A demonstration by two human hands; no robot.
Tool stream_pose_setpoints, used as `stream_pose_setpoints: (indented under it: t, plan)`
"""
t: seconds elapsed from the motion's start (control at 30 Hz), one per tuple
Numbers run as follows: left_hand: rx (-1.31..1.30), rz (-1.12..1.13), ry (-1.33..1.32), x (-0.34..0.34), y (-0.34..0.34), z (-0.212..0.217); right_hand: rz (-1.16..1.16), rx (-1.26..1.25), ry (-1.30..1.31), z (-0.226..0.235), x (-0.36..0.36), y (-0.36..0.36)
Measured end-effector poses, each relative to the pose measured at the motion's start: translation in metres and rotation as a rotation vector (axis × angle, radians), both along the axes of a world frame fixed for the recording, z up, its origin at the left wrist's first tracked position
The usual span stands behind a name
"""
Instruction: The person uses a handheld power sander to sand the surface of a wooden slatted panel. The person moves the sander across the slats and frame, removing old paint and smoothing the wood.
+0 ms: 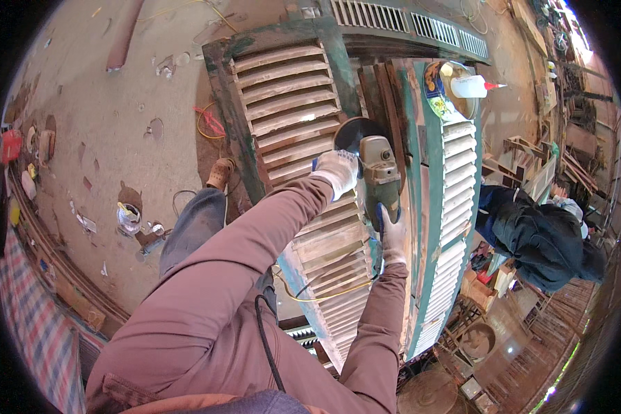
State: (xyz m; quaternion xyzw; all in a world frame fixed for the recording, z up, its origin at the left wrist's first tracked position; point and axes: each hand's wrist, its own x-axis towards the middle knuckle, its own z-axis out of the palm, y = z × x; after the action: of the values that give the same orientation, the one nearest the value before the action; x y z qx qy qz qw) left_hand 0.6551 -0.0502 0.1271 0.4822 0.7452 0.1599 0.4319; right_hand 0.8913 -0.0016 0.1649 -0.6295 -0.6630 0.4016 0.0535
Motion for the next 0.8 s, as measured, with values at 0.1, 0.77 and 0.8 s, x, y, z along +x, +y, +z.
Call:
stream_pose_setpoints:
  t: [0.1, 0.77, 0.8]
  plan:
    - [-0.004, 0.088, 0.0, -0.007, -0.029, -0.003, 0.1, 0.075, -0.088, -0.017, 0.008, -0.011]
    - [-0.136, 0.394, -0.049, -0.076, -0.121, 0.011, 0.455, -0.008, -0.088, -0.008, -0.099, -0.016]
    - [-0.144, 0.369, -0.067, -0.077, -0.112, 0.013, 0.451, 0.01, -0.083, -0.008, -0.095, -0.012]
